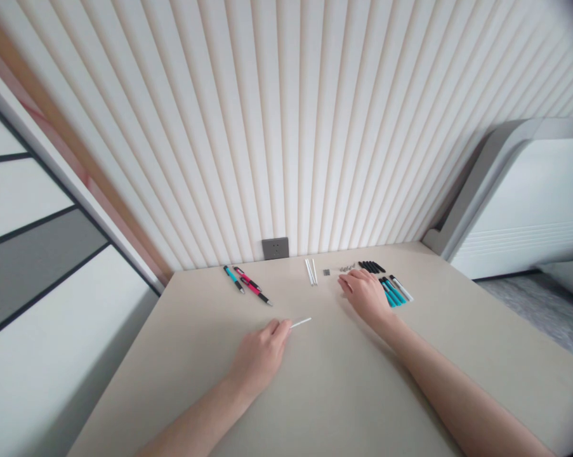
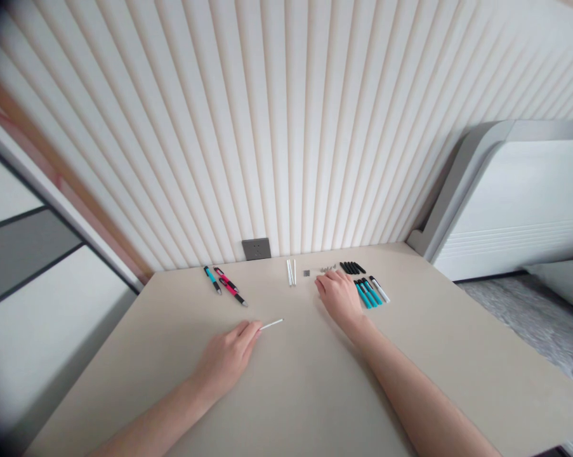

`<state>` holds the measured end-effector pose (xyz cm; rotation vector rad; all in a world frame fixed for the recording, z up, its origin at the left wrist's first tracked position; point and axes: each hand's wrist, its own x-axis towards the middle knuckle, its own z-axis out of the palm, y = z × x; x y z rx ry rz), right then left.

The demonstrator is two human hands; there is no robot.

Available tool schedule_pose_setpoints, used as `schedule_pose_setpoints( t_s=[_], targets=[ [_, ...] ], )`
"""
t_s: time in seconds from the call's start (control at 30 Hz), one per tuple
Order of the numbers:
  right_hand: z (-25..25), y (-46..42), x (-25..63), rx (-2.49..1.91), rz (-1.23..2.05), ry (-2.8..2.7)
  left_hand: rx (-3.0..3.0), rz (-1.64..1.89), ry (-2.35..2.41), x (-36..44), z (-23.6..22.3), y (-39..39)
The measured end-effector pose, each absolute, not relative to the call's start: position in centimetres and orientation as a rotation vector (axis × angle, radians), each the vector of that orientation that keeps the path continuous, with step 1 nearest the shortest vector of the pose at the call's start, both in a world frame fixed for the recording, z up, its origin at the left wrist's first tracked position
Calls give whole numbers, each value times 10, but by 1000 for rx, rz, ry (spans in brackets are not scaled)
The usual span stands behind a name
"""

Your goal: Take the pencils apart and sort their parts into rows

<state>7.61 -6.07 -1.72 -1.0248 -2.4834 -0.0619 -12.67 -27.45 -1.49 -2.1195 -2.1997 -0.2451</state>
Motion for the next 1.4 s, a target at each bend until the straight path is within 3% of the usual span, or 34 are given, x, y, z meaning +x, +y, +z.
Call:
schedule_pose_setpoints(
  t_s=[0.47, 1.4],
  targets=[
    [-10, -34, 32, -1380, 37, -2581, -2125, -190, -2173, -125, -12, -276],
    [-3, -44, 51, -1346, 217, -2729, -2157, -189, -2197, -126, -13, -274]
  ],
)
